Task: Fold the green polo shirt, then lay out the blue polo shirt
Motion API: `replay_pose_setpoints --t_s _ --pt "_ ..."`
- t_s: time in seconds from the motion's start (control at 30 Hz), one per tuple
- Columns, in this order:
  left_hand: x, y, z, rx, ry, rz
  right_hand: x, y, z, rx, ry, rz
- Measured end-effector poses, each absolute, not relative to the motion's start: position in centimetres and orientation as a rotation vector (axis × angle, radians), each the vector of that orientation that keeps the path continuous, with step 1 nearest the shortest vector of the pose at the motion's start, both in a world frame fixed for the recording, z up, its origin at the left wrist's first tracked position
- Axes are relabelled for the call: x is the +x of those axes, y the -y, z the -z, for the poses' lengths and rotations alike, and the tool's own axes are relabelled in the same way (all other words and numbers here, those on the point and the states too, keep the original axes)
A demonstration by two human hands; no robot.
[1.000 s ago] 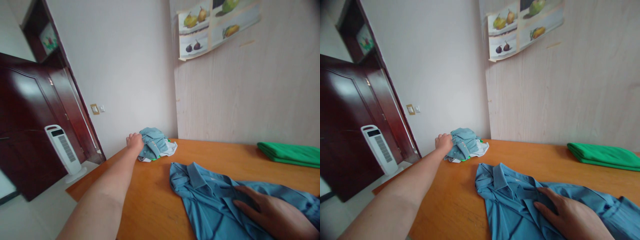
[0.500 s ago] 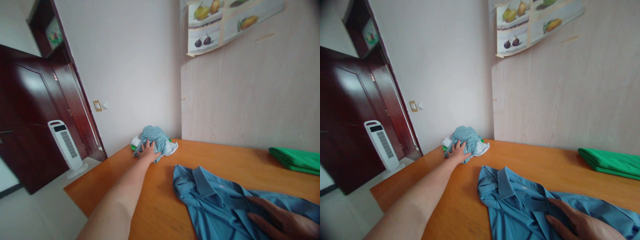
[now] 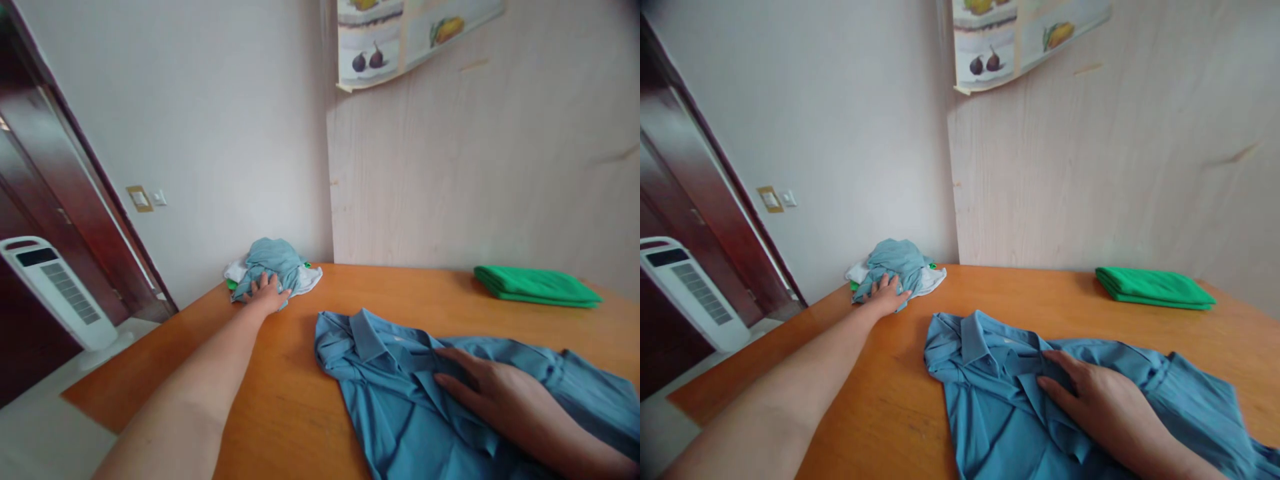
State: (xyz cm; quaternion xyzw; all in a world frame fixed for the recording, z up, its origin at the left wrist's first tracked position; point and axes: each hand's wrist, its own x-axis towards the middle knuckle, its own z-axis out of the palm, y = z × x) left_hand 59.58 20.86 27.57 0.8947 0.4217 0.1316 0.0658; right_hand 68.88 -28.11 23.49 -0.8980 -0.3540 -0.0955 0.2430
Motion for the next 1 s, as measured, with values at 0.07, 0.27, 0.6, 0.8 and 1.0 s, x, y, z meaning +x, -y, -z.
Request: replay_pose_setpoints --t_s 0.07,0.27,0.6,0.8,1.0 --pt "59.4 -19.1 -27.9 2.687 -1.130 -0.579 68.3 28.0 -24.6 -2.510 1.043 0.142" --pt "57.6 -10.8 -28.7 2.300 -0.292 -0.516 67.7 28.3 -26.7 -2.627 1.045 0.033" --pt "55.2 -4.1 -27.7 2.097 -0.031 -0.257 68.5 29.4 -28.2 -2.413 1.072 0.056" --pt "55.5 -3.4 -29.7 1.487 -0.218 -0.467 69.1 30.3 -28.7 -2.327 0.954 0.034" --pt "57.8 -3.9 -30.1 1.146 -0.380 -0.630 69.1 30.0 -27.4 -2.464 1.176 -0.144"
